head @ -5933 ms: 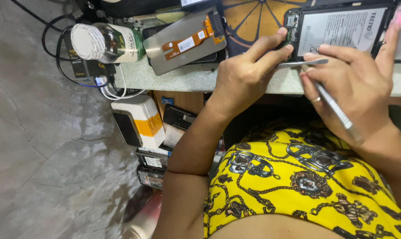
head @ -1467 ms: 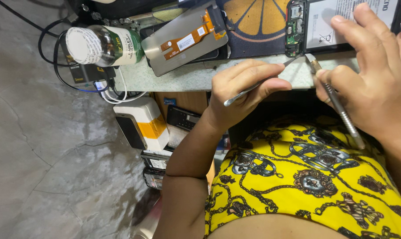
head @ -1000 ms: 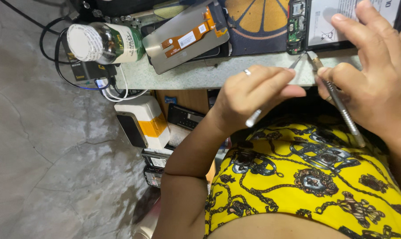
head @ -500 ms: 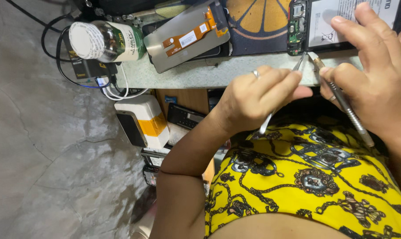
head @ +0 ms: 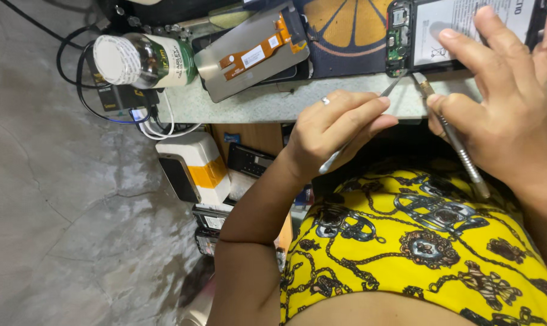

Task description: The person uses a metal spudger and tweezers to pry and separate the back cover of a disassembled smartphone. They carefully work along the edges to release clips and lift the casing, exposing the internal battery and circuitry.

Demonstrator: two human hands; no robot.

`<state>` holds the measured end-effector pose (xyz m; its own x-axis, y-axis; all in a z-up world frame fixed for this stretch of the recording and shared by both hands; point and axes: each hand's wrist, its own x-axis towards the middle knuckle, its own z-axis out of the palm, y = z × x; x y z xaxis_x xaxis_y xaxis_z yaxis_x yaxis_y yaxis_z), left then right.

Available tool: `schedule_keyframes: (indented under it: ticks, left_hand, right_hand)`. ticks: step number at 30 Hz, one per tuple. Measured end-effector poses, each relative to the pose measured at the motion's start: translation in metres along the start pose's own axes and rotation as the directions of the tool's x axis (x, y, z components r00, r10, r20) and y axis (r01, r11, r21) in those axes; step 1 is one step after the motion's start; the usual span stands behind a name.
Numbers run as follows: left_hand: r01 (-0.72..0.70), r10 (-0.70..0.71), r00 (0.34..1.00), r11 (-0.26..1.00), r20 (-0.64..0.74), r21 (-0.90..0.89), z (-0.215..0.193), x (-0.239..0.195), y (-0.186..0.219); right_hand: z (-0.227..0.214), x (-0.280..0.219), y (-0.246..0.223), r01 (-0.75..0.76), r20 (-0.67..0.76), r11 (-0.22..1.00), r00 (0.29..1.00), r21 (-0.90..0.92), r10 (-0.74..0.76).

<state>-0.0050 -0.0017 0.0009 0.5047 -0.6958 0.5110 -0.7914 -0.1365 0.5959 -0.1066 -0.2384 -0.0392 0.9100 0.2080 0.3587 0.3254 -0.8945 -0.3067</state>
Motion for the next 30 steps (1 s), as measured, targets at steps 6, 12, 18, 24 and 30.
schedule_keyframes:
  ticks: [6,12,18,24,30]
  left_hand:
    - [-0.005,0.005,1.000,1.000,0.008,-0.019,0.001,0.000,-0.002]
    - [0.015,-0.015,1.000,1.000,0.011,-0.008,0.000,0.001,0.001]
    - [0.036,-0.036,0.999,0.999,0.009,-0.006,0.001,0.003,0.001]
    - [0.051,-0.051,0.999,0.998,0.004,-0.022,0.001,0.003,0.001]
    - [0.060,-0.060,0.998,0.997,0.002,-0.041,0.002,0.003,0.002]
  right_hand:
    - [0.004,-0.007,0.001,-0.104,0.071,0.987,0.993,0.125,0.096]
    - [0.008,-0.007,0.009,-0.080,0.039,0.971,0.997,0.226,0.073]
    - [0.008,-0.007,0.016,0.031,0.041,0.978,0.998,0.205,-0.040]
    - [0.011,-0.007,0.017,0.106,0.074,0.992,0.991,0.064,-0.110]
    - [0.011,-0.008,0.016,0.070,0.074,0.985,0.994,0.155,-0.082]
